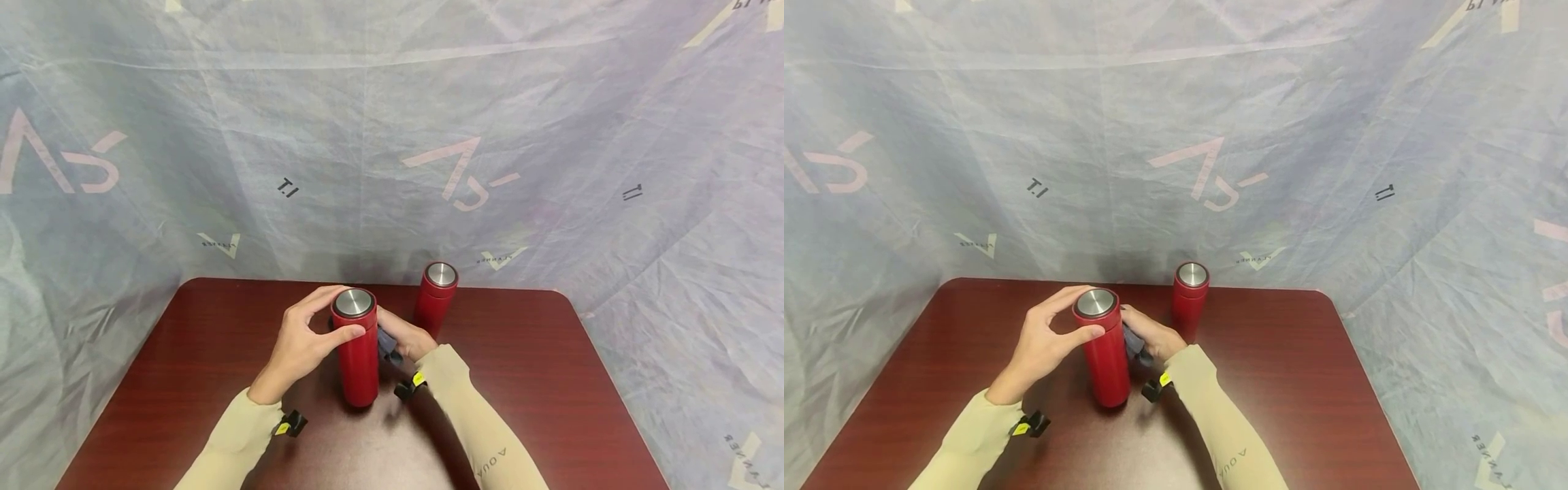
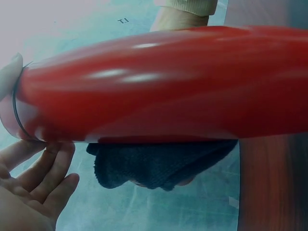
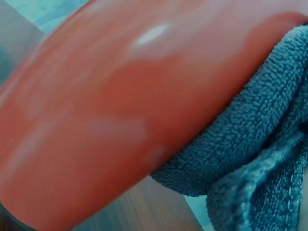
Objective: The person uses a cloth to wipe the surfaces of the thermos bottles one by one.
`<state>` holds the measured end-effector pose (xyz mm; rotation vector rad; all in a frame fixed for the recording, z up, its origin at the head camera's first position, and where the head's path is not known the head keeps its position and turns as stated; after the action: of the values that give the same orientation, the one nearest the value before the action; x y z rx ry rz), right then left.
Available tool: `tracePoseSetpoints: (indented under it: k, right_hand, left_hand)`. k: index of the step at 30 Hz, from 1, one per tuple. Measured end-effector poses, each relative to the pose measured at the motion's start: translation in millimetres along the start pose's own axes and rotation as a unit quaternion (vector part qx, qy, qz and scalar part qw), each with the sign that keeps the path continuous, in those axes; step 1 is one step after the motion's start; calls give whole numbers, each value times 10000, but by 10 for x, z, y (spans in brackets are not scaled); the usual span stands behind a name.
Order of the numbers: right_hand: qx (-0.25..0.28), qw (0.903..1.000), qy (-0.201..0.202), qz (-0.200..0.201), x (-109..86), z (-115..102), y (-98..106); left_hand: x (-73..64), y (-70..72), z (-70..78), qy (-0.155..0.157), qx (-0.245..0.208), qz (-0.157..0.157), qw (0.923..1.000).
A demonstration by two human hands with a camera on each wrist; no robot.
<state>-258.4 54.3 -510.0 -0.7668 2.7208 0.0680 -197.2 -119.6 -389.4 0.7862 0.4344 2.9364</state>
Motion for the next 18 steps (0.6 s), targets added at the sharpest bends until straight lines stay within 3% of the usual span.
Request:
tracePoseSetpoints:
  k: [5,12,18]
  right_hand:
    - [93,9999,23,-112,41,-69,-39]
    - [215,9981,527,-229,95,-223,-132]
    - [893,9910,969,-232,32,-319,-154]
  left_hand:
    - [-3,-4,-12,-27,24,9,10000]
    - [-1,19,-5,-143,119,142,9997]
    - [21,62,-13,-134,237,299,9992]
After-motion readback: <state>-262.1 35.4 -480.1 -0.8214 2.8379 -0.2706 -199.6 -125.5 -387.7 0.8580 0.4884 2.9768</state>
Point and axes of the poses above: each hand's wrist, its own x-axis towards the middle knuckle, its own y-axis out of the back of the hand, z = x × y, the point moved 7 cm from there along x, towards the middle knuckle, and after that the axes turned 3 degrees about y, right-handed, at the moved point
